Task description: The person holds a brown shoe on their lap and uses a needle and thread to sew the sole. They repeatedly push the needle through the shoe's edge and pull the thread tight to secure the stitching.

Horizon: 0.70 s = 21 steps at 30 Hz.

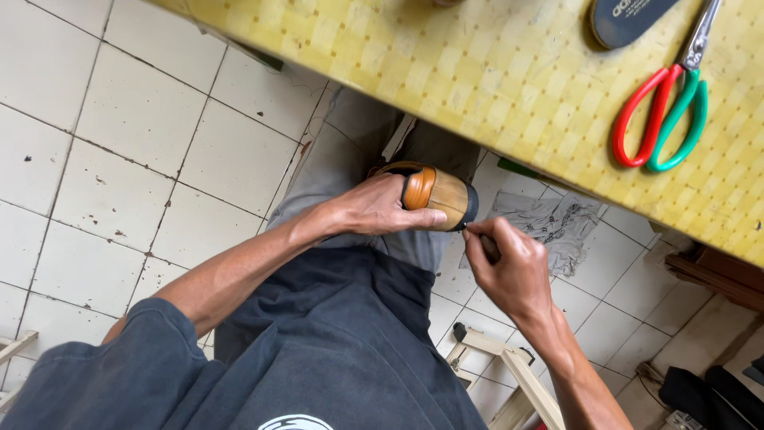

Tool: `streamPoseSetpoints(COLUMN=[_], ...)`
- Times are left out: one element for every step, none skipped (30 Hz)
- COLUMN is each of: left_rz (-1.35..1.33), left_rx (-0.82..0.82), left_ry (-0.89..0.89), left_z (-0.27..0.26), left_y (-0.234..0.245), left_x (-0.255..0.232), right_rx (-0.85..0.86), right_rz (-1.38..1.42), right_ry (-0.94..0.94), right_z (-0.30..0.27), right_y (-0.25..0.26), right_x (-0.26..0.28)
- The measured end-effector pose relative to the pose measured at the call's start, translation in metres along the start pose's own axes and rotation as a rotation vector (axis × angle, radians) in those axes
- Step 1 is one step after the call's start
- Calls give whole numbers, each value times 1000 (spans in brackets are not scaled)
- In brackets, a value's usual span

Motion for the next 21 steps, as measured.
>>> streamPoseSetpoints(left_rz=[7,32,56,57,250,447,451,519,586,591,550,507,512,519,523,534,737,930,933,975,1017], left_rx=[-5,15,35,35,51,65,62,72,82,92,94,99,111,88,66,71,-91,-257,-251,-348,-446], left_ry=[-5,26,58,55,122,186,181,170,158,156,58,-36,-34,-129,-225,-225,-371,-521,-522,-545,-569], left_z=[-12,-22,-33,-38,-43,-47,-41,-36,-31,-26,-20,-15,-21,-27,-33,-40,-47,-55,-62,-69,-76], left_y=[-5,-10,-14,-22,-31,-37,-40,-45,-51,-48,-47,-45,-41,-36,-31,-26,-19,-15,-14,-13,-11], left_x=[-4,-7,-10,-12,-12,-12,-11,-8,-5,-2,0,2,-1,-6,-11,-4,1,7,6,5,4], right_rx=[-7,28,62,60,115,166,161,137,113,107,48,-9,-15,-47,-78,-88,-104,-114,-118,-120,-122], right_rz=[1,-10,-21,-23,-8,7,5,15,25,27,58,93,97,128,158,163,165,163,166,181,197], right_ry=[7,5,3,4,-16,-32,-29,-77,-125,-133,-134,-137,-148,-137,-126,-128,-147,-169,-173,-171,-168], right_z=[-12,-22,-31,-43,-54,-63,-65,-70,-75,-76,-76,-76,-78,-80,-82,-84,-85,-88,-89,-89,-88], right_y=[4,8,12,14,15,15,12,8,5,2,1,-1,-3,-4,-6,-8,-10,-12,-11,-10,-10], right_x=[11,21,31,33,34,35,27,19,11,3,-4,-12,-18,-24,-30,-35,-40,-45,-44,-44,-44])
Point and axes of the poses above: each hand's wrist, its own z-axis towards the middle knuckle, its own y-axis out of the back of the hand, x = y × z, the point moved 2 cm from there along z, towards the middle knuckle
